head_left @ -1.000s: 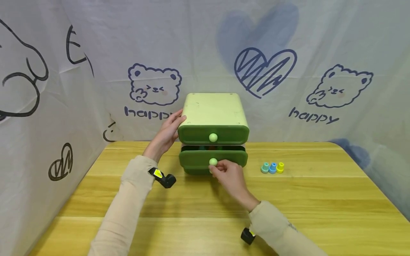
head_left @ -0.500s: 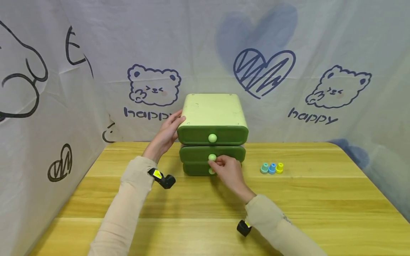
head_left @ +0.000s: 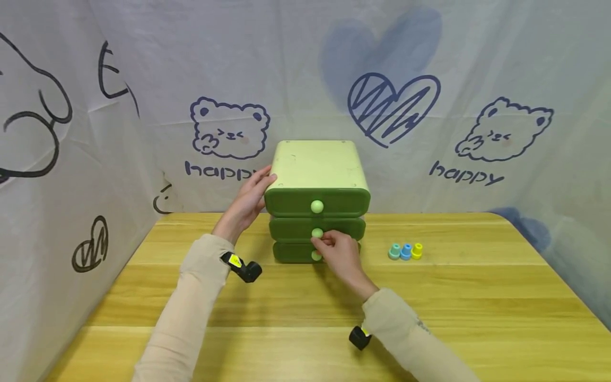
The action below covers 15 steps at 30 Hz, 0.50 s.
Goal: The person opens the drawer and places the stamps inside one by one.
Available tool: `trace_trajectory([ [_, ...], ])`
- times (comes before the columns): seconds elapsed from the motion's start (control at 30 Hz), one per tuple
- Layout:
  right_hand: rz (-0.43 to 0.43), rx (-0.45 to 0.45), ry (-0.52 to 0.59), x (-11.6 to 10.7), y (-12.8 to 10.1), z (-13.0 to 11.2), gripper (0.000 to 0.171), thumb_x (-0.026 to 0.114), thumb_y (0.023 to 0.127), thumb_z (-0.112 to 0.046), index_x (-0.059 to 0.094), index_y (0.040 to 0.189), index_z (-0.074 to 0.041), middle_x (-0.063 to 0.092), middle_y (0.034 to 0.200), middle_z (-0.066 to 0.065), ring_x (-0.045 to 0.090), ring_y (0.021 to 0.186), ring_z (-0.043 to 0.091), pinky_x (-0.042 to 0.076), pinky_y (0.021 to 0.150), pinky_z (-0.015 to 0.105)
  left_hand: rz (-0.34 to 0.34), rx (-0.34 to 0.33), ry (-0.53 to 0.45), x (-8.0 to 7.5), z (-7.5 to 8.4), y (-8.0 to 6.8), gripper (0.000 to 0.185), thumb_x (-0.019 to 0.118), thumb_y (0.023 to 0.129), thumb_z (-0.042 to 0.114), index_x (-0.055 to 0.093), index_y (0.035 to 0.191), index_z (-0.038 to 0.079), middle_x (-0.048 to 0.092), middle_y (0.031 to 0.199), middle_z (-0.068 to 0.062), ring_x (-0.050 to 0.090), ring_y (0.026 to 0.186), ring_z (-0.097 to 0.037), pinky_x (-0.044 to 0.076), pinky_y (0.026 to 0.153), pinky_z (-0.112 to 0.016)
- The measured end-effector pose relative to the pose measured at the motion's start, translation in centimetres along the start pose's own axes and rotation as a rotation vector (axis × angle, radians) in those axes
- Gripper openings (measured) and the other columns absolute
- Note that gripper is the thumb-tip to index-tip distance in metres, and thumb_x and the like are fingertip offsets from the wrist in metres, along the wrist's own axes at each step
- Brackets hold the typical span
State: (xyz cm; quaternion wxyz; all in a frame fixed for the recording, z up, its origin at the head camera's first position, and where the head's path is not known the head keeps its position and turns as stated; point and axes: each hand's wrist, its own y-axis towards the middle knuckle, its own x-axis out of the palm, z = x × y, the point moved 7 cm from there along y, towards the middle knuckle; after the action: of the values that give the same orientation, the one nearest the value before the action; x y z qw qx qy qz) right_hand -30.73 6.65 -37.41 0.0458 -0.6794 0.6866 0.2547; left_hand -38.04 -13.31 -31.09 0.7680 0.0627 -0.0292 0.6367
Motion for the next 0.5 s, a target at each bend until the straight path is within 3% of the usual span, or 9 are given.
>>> trace_trajectory([
  [0.33, -0.019, -0.027, -0.032, -0.13, 0.21, 0.06, 0.020, 0.071, 0.089, -0.019, 0.071, 0.090, 0.002, 0.070, 0.074, 0.006, 0.067, 0.063, 0.028, 0.052, 0.052, 0.026, 0.004, -0.010, -0.003, 0.02, -0.07, 0.07, 0.062, 0.051, 0.101, 0.026, 0.022, 0.154, 0.012, 0.022, 0.158, -0.006, 0.034, 0.136, -0.022, 0.038, 0.107, -0.035],
  [0.5, -0.043, -0.041, -0.067, -0.22, 0.39, -0.15, 0.019, 0.069, 0.091, -0.019, 0.071, 0.090, 0.000, 0.070, 0.072, 0.009, 0.062, 0.056, 0.019, 0.049, 0.049, 0.027, 0.010, -0.017, -0.008, 0.02, -0.10, 0.16, 0.062, 0.051, 0.101, 0.026, 0.023, 0.154, 0.013, 0.022, 0.158, -0.006, 0.034, 0.136, -0.022, 0.038, 0.107, -0.035],
])
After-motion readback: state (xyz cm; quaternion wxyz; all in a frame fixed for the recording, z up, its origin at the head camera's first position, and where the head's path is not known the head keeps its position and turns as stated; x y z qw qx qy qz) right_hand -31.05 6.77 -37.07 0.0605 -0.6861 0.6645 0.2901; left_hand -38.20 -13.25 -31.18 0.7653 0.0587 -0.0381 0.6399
